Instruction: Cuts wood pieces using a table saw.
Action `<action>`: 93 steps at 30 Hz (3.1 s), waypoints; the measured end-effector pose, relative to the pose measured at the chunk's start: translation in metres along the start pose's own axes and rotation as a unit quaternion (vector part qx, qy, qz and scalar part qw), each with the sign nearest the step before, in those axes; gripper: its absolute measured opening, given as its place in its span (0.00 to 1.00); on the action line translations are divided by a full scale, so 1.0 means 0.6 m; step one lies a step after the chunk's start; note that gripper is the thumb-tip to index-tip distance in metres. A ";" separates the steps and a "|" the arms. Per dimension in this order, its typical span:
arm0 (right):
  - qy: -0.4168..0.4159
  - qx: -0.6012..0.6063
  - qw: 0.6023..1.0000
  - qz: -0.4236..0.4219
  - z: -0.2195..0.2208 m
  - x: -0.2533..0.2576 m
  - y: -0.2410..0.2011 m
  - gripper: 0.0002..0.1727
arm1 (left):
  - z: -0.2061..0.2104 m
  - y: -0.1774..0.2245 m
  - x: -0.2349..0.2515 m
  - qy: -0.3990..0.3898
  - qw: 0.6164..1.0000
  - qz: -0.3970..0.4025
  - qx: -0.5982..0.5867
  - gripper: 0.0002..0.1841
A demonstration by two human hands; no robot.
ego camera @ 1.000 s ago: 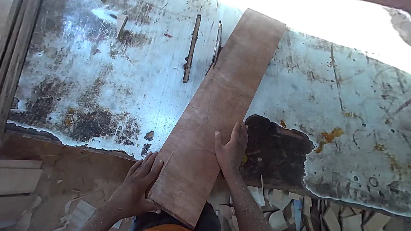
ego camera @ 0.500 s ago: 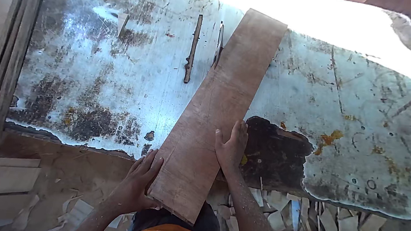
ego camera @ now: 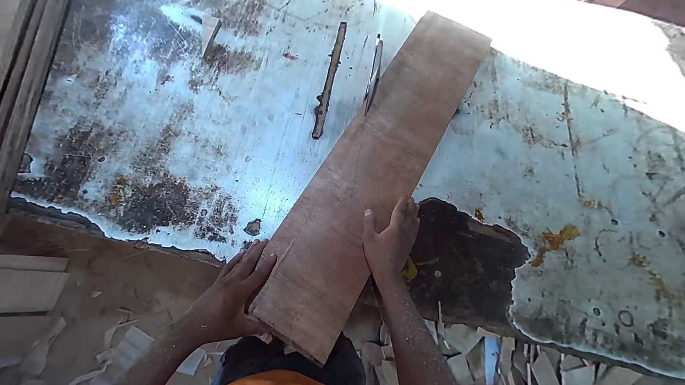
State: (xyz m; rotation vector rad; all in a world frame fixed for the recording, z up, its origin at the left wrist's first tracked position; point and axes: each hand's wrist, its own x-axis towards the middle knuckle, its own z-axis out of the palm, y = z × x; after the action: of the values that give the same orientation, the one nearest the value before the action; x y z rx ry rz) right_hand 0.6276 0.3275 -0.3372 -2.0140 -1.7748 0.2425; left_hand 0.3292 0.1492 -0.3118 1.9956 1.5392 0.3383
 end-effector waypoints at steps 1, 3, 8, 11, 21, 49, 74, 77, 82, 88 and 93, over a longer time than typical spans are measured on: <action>0.000 0.000 1.000 0.000 0.000 0.003 -0.001 0.51 | 0.000 -0.001 0.002 0.000 1.000 0.001 0.000 0.71; 0.002 0.000 1.000 0.001 0.001 0.008 -0.001 0.52 | 0.001 -0.005 0.007 0.003 1.000 0.004 0.005 0.71; -0.011 0.004 1.000 -0.005 0.004 0.015 0.001 0.51 | -0.004 -0.009 0.021 0.008 1.000 0.005 0.000 0.71; -0.004 0.008 1.000 -0.006 0.007 0.027 -0.003 0.51 | -0.009 -0.012 0.030 0.003 1.000 0.002 0.000 0.70; 0.006 -0.006 1.000 -0.003 0.016 0.067 -0.013 0.52 | -0.023 -0.021 0.063 0.000 1.000 0.005 -0.004 0.71; -0.004 -0.017 1.000 -0.010 0.036 0.176 -0.036 0.44 | -0.062 -0.044 0.164 0.013 1.000 0.013 0.010 0.72; -0.013 -0.004 1.000 0.003 0.058 0.282 -0.049 0.43 | -0.100 -0.065 0.265 0.013 1.000 0.018 0.011 0.72; -0.014 -0.004 1.000 0.002 0.057 0.295 -0.054 0.42 | -0.104 -0.069 0.277 0.026 0.999 0.030 0.016 0.71; -0.008 -0.007 1.000 0.002 0.065 0.321 -0.057 0.41 | -0.113 -0.072 0.299 0.020 0.999 0.022 0.016 0.72; 0.004 -0.011 1.000 -0.010 0.072 0.354 -0.064 0.39 | -0.123 -0.082 0.329 0.032 0.999 0.035 0.027 0.71; 0.011 -0.013 1.000 -0.011 0.078 0.382 -0.073 0.35 | -0.134 -0.090 0.356 0.028 0.999 0.033 0.022 0.72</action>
State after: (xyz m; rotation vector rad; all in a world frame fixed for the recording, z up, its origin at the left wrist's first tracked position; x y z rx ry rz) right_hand 0.6059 0.5643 -0.3237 -2.0070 -1.7934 0.1902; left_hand 0.3073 0.3828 -0.3121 2.0912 1.5290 0.3935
